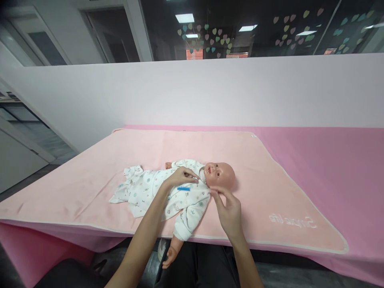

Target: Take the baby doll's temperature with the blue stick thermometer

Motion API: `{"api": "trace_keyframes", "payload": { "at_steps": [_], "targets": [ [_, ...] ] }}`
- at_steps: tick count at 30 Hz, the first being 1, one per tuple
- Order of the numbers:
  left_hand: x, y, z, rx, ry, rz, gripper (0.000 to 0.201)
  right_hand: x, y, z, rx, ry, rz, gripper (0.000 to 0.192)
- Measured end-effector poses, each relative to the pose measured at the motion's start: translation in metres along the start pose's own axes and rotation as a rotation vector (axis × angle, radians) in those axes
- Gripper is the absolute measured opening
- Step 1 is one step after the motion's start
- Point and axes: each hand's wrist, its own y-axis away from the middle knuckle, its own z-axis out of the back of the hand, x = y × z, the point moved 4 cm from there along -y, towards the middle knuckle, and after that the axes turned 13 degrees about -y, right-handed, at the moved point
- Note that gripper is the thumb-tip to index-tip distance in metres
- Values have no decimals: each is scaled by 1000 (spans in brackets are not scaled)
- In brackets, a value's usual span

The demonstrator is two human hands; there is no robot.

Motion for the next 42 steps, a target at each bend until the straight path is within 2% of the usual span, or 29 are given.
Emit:
{"api": "trace_keyframes", "payload": {
  "at_steps": [2,5,8,10,12,16,19,24,27,29,31,33,35,37,39,42],
  "targets": [
    [-1,0,0,-27,7,-24,32,-33,19,23,-18,16,-147,27],
    [-4,0,2,-45,30,-65,28,-69,43,70,-196,26,-283,37],
    [-5,0,3,-55,36,-28,28,-78,51,105,-273,94,-315,41],
    [-4,0,4,-75,37,8,28,-75,47,119,-270,177,-284,40],
    [-4,1,4,-99,40,21,27,-72,40,125,-195,321,-201,39],
    [-3,1,4,-123,35,18,28,-79,33,123,2,783,71,45],
    [-1,2,4,-118,37,28,31,-91,36,123,48,991,224,48],
    [-2,2,4,-137,40,33,29,-91,39,120,55,1154,342,38],
    [-2,1,4,-160,92,-1,27,-74,36,104,11,1254,423,29],
    [0,0,7,-220,177,17,28,-59,30,81,-7,1240,492,25],
    [7,1,14,-365,314,101,29,-44,19,48,37,1166,567,23],
    [17,4,21,-532,476,212,31,-36,5,5,196,1080,615,24],
    [24,6,25,-613,588,285,35,-33,-13,-33,209,1009,605,23],
    [28,6,26,-610,630,308,39,-37,-29,-67,247,1017,584,22],
    [29,6,26,-585,645,315,40,-48,-40,-89,276,1065,548,21],
    [26,6,22,-526,602,298,39,-66,-44,-99,307,1015,564,21]
  ]
}}
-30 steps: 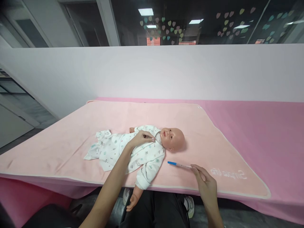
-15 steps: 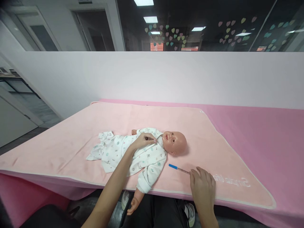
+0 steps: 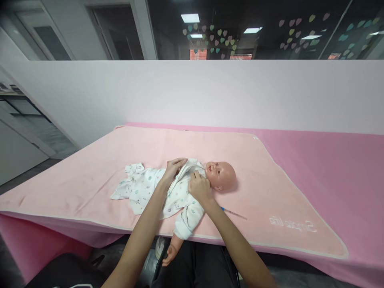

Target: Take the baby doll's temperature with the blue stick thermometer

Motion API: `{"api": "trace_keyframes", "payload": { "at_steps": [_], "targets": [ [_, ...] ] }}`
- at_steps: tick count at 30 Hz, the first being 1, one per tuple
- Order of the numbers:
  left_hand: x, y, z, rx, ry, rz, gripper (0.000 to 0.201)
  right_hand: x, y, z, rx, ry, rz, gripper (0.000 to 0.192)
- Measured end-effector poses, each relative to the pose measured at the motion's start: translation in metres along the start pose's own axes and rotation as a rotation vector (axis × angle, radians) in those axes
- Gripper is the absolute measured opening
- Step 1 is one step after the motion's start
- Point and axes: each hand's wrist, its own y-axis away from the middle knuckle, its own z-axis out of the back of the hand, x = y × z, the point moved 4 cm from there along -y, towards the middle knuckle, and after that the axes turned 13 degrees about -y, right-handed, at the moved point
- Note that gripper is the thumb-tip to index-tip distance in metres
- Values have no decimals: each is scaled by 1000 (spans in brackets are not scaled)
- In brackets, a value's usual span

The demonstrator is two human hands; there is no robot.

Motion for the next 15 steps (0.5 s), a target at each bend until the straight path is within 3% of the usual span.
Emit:
{"api": "trace_keyframes", "payload": {
  "at_steps": [5,8,11,15],
  "targets": [
    [-8,9,-15,271,-212,-128,35,-15,23,-4,-266,-322,112,30],
    [-10,13,-18,341,-263,-139,39,-19,29,-2,-410,-399,117,28],
    [-9,13,-19,377,-279,-168,38,-20,29,-2,-455,-446,95,27],
    [-4,13,-21,438,-329,-239,33,-18,28,-3,-416,-466,74,29]
  ]
}}
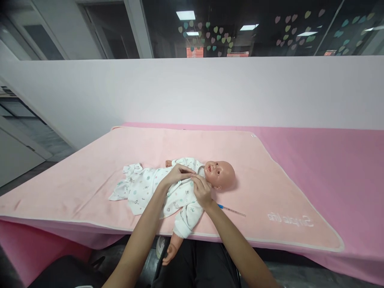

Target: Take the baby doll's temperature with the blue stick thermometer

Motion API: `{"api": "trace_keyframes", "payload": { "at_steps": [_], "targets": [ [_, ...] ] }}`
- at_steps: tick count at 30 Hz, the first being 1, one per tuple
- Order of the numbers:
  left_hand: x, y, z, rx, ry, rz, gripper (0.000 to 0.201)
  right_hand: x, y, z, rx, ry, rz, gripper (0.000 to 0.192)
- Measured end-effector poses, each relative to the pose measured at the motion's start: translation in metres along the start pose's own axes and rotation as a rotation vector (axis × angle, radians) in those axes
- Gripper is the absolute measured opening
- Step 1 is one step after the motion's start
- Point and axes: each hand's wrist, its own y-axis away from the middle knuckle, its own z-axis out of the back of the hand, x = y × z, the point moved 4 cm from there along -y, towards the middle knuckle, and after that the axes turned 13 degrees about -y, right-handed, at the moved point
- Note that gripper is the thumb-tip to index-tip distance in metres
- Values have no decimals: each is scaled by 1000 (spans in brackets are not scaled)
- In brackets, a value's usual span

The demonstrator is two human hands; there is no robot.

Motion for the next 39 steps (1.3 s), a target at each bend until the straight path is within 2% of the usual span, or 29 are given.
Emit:
{"api": "trace_keyframes", "payload": {
  "at_steps": [5,8,11,15,20,26,31,39],
  "targets": [
    [4,1,-2,32,-62,-13,34,3,-2,-1,21,41,39,27],
    [2,1,-1,6,-39,-12,34,3,-3,-1,2,59,56,24],
    [-1,3,0,-7,-12,8,37,3,-4,-1,-8,28,19,22],
    [-4,4,1,54,9,-4,42,4,-5,1,-43,-27,-56,21],
    [-4,5,3,117,58,-8,47,5,-5,0,1,-6,-91,22],
    [-2,7,4,119,85,7,61,5,-5,-1,42,-28,-59,26],
    [-4,8,4,126,0,-38,60,6,-6,-2,45,-11,-42,26],
    [-3,7,1,86,124,-7,48,5,-4,-2,30,45,14,25]
  ]
}}
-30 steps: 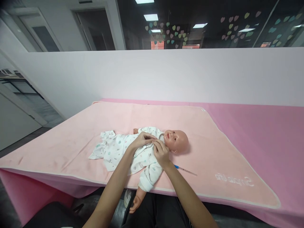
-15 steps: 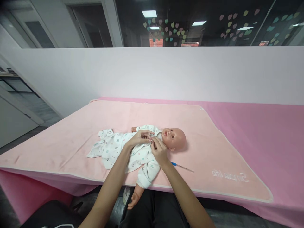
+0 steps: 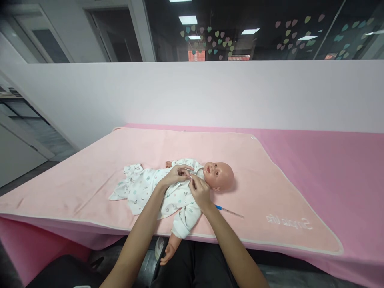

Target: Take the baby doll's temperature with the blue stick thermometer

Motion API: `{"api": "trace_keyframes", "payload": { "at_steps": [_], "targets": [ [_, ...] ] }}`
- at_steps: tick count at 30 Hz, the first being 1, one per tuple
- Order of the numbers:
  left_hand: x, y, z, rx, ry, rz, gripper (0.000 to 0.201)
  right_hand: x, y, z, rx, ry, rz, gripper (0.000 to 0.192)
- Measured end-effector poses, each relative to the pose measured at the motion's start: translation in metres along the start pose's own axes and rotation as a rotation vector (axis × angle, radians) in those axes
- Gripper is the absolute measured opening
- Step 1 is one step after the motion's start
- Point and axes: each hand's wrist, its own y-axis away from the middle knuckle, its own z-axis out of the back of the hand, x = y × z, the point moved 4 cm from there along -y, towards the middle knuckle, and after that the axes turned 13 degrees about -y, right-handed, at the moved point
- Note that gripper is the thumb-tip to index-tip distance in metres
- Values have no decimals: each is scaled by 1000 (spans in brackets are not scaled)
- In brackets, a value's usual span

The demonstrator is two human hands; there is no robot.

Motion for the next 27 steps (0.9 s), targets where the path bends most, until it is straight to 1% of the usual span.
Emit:
{"api": "trace_keyframes", "payload": {
  "at_steps": [6,13,17,20,24,27],
  "targets": [
    [2,0,0,-44,13,21,45,-2,0,-2,12,83,18,26],
    [2,1,-2,-113,-36,-16,36,-1,-1,-2,2,59,5,27],
    [0,3,-3,-169,-71,-8,32,-3,0,-2,3,17,-36,28],
    [0,4,-3,-204,-84,-2,33,-4,1,-2,19,-15,-66,30],
    [0,6,-3,-254,-99,2,36,-3,1,0,10,-45,-57,30],
    [-1,6,-2,-258,-102,15,37,-3,1,1,-9,-65,-51,27]
  ]
}}
